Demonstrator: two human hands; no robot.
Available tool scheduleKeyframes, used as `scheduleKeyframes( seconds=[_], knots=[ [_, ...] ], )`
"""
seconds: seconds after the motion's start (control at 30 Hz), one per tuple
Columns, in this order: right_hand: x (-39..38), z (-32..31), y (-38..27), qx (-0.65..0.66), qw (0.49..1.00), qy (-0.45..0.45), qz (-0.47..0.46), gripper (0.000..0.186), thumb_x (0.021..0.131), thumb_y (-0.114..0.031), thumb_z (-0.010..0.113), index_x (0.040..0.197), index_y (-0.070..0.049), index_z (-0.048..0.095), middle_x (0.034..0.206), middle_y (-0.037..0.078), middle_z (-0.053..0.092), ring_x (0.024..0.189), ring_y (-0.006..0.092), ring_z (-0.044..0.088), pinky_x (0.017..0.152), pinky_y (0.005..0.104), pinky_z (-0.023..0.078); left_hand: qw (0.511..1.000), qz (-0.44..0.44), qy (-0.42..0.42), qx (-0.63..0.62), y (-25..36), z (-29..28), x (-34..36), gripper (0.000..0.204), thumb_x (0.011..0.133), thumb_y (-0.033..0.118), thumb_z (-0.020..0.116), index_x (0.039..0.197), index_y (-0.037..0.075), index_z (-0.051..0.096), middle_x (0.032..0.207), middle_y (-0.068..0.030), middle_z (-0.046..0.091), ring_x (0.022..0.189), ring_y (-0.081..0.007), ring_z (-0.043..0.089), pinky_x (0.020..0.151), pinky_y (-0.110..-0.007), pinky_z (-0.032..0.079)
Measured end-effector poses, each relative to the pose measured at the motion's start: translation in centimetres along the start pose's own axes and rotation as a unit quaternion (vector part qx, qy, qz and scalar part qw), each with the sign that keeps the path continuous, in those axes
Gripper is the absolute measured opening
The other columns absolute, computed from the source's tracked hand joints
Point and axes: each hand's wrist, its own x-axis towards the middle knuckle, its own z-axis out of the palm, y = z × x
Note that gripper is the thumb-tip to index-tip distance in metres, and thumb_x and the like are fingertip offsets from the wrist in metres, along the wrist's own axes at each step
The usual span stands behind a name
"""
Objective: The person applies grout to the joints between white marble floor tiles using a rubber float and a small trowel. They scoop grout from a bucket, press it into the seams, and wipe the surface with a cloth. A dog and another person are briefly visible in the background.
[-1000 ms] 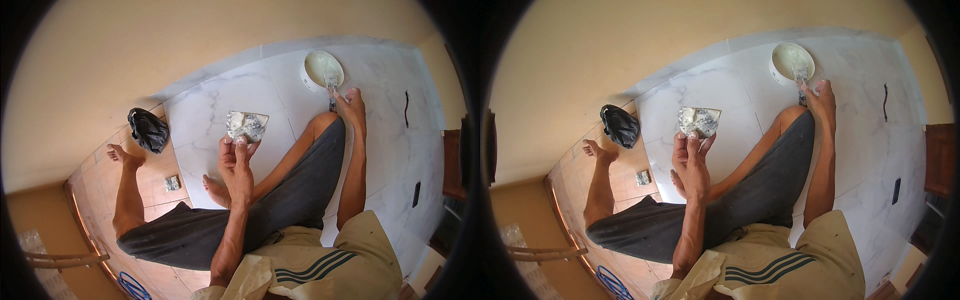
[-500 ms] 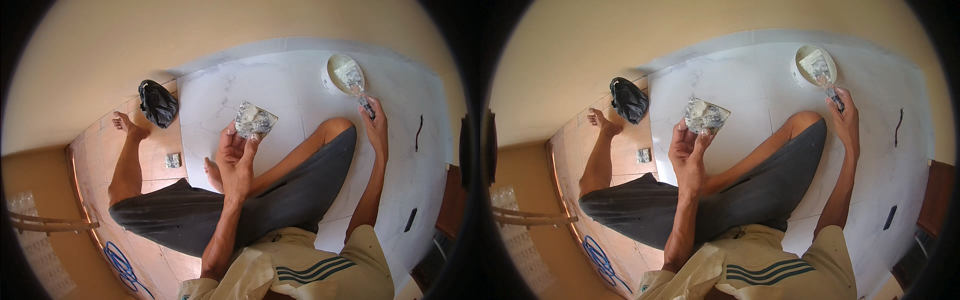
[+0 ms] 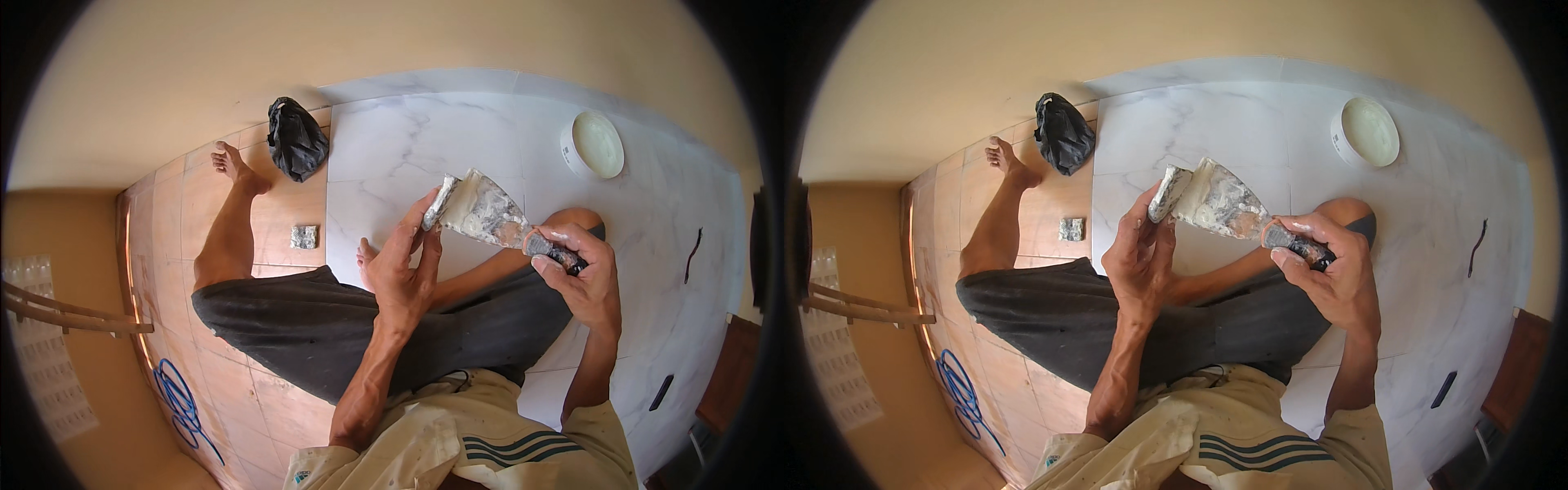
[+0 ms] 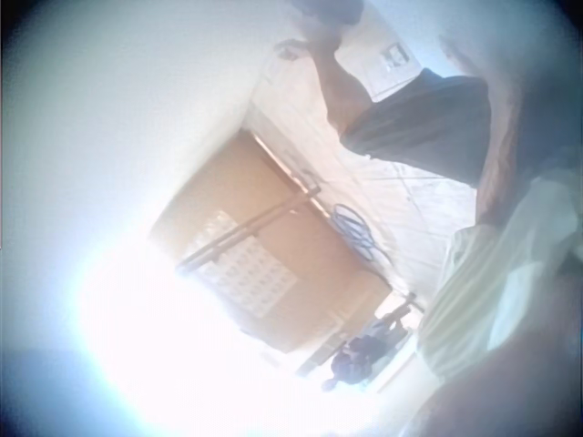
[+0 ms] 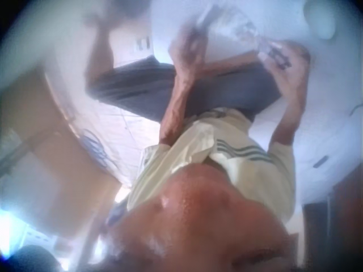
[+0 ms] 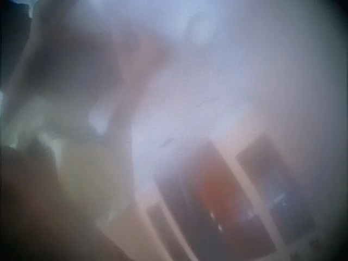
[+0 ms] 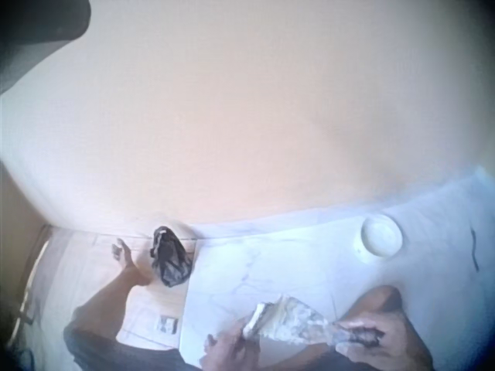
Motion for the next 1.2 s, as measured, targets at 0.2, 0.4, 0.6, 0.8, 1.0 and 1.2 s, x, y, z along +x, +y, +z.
scheduleKeyframes(
  seconds=[0.2,0.4,0.6,0.8,1.0,1.2],
  knots=[
    [0.0,0.7,-1.4,0.001,1.0,-0.013,0.011,0.031,0.092,-0.003,0.078,0.121,0.005,0.072,0.103,0.01,0.078,0.088,0.0089,0.066,0.08,0.0247,0.054,0.998,0.026,-0.014,0.062,-0.1,-1.2,-0.4,0.055,0.096,-0.011,0.065,0.145,0.013,0.067,0.126,-0.0112,0.077,0.112,-0.0174,0.075,0.098,-0.038,0.058],
    [-0.3,0.7,-1.5,0.03,0.999,-0.025,0.011,0.032,0.09,-0.001,0.078,0.12,0.006,0.071,0.104,0.011,0.078,0.093,0.0105,0.067,0.082,0.0262,0.054,0.996,0.055,-0.008,0.071,-1.1,-1.6,-0.7,0.06,0.097,-0.005,0.066,0.148,0.024,0.064,0.128,-0.0037,0.077,0.113,-0.0218,0.076,0.106,-0.053,0.051],
    [-0.1,-0.6,-1.2,0.059,0.992,-0.031,-0.111,0.036,0.086,0.002,0.076,0.121,0.003,0.067,0.105,0.013,0.074,0.09,0.0144,0.067,0.081,0.0287,0.054,0.982,-0.13,-0.05,-0.126,-1.8,-2.4,-0.7,0.054,0.099,-0.005,0.063,0.152,0.008,0.059,0.134,-0.0114,0.073,0.122,-0.018,0.07,0.107,-0.039,0.053],
    [1.4,1.6,-0.4,0.015,0.988,-0.013,-0.151,0.036,0.086,0.001,0.075,0.12,0.001,0.062,0.108,0.011,0.065,0.092,0.0166,0.063,0.087,0.0307,0.051,0.881,-0.248,-0.043,-0.401,-0.2,-7.1,0.1,0.055,0.1,-0.005,0.059,0.155,-0.001,0.051,0.137,-0.0092,0.069,0.117,-0.0135,0.068,0.096,-0.027,0.058],
    [5.0,2.1,6.3,0.062,0.981,-0.09,-0.162,0.041,0.09,-0.005,0.073,0.127,0.004,0.057,0.118,0.015,0.058,0.106,0.0248,0.059,0.098,0.038,0.049,0.82,-0.255,-0.042,-0.511,0.5,-7.5,-2.2,0.054,0.1,0.0,0.06,0.152,0.005,0.05,0.123,0.0022,0.067,0.106,-0.0048,0.062,0.084,-0.021,0.055],
    [6.9,8.6,2.0,0.112,0.949,-0.18,-0.232,0.043,0.091,-0.007,0.073,0.129,0.005,0.056,0.12,0.015,0.059,0.107,0.0243,0.058,0.098,0.0379,0.049,0.834,-0.197,0.133,-0.498,4.0,-9.4,-6.0,0.052,0.098,0.001,0.057,0.149,0.001,0.046,0.11,-0.0036,0.065,0.099,-0.0117,0.067,0.087,-0.033,0.065]
  ],
)
